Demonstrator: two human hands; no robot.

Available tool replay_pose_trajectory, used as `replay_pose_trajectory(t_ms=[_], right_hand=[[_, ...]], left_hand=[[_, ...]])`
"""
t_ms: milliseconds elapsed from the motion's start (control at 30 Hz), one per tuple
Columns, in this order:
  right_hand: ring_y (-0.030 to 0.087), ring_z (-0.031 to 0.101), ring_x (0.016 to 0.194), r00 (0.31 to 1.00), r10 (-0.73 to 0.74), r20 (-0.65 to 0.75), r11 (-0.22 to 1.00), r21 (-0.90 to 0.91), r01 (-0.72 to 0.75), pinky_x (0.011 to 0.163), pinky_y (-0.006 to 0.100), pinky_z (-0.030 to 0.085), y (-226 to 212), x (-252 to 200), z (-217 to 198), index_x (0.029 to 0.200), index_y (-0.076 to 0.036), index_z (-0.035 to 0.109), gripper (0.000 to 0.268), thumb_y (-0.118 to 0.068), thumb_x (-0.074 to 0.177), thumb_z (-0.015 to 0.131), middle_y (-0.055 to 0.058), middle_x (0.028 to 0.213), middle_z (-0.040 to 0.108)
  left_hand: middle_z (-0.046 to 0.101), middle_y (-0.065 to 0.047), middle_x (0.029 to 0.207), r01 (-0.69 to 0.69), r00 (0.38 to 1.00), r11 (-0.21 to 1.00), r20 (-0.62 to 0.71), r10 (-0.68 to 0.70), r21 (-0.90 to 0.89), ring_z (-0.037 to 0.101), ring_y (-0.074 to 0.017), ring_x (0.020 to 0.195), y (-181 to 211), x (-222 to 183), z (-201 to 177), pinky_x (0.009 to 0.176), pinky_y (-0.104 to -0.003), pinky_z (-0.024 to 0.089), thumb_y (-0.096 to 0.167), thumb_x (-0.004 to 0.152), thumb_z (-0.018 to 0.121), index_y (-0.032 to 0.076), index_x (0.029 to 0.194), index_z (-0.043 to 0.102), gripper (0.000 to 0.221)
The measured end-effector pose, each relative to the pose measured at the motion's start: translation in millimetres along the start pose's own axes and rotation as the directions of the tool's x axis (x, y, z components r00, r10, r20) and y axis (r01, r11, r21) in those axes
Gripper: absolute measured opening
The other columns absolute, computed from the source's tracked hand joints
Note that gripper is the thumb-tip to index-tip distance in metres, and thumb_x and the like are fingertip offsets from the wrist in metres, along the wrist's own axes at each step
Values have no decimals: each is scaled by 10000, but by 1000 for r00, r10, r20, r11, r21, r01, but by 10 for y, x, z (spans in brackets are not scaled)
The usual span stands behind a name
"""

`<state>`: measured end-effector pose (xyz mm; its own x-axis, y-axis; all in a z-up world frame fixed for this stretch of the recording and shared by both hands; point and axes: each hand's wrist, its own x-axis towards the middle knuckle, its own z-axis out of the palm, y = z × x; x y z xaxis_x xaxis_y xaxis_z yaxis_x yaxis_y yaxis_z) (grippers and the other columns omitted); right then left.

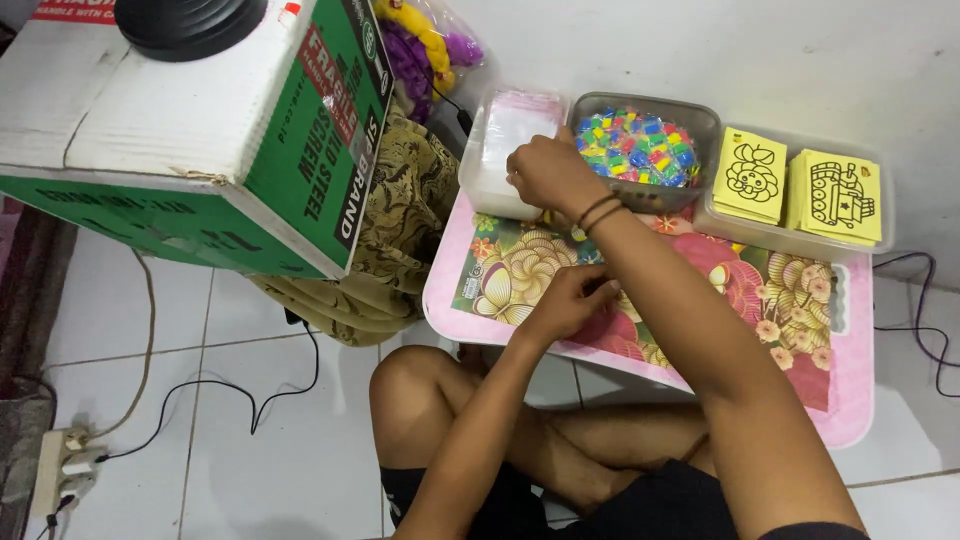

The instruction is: The person is creating sand art by peeling the adhesive layer off pre-cut cards, applying colored sand to the sticky surface, and then packaging the finished cards into plastic bags.

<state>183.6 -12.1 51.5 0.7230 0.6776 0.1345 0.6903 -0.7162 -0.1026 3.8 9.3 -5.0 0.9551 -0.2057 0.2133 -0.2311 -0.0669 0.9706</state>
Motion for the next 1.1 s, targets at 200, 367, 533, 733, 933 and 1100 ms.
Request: replay_pose_trajectory(t_ms=[200, 367, 533, 733, 933, 1100], right_hand=[[355, 697, 780, 992, 109, 68, 992, 62, -113, 871, 463, 335, -22, 130, 55, 790, -170, 774, 66, -179, 836, 728, 110, 745, 720], [342, 711, 858, 994, 93, 61, 979, 173, -103, 890, 463, 343, -66, 39, -88, 846, -157, 768, 49, -142, 803, 784, 57, 783, 742], [319, 713, 934, 994, 96, 58, 978, 181, -105, 962, 550, 313, -24, 103, 8, 905, -171, 768, 177, -216, 766, 867, 23, 838, 760], [339, 685, 901, 995, 80, 51, 972, 216, -89, 894, 509, 351, -167, 43, -173, 821, -141, 750, 106, -192, 802, 841, 52, 830, 716], [355, 680, 887, 997, 58, 55, 964, 255, -70, 872, 491, 347, -189, -11, -251, 781, -148, 762, 133, -242, 805, 854, 69, 801, 721], [295, 588, 895, 986, 2, -164, 975, 221, 35, 874, 506, 308, -188, -59, -341, 835, -186, 742, 92, -255, 859, 796, 27, 826, 641]], left_hand=[[695, -71, 666, 11, 1000, 998, -11, -12, -54, 685, -184, 664, 34, 23, -1, 697, -339, 545, 200, 943, 697, 116, 873, 726, 113], [698, -103, 701, 6, 1000, 999, -16, -7, -54, 672, -180, 705, -56, 34, 38, 703, -367, 543, 203, 945, 710, 102, 892, 722, 115], [701, -83, 694, 14, 1000, 999, -16, -14, -46, 680, -187, 691, -42, 52, 28, 692, -358, 546, 213, 947, 714, 106, 875, 727, 130], [688, -106, 671, 13, 1000, 998, -21, -14, -66, 664, -196, 665, -17, 49, 2, 665, -361, 540, 156, 939, 692, 77, 859, 717, 115], [688, -97, 653, 31, 999, 997, -16, -32, -70, 670, -199, 638, -123, 57, 9, 636, -347, 538, 160, 943, 684, 91, 847, 727, 125], [686, -100, 672, 39, 999, 995, -10, -40, -94, 657, -192, 649, -58, 45, 40, 646, -350, 535, 155, 954, 670, 92, 876, 733, 119]])
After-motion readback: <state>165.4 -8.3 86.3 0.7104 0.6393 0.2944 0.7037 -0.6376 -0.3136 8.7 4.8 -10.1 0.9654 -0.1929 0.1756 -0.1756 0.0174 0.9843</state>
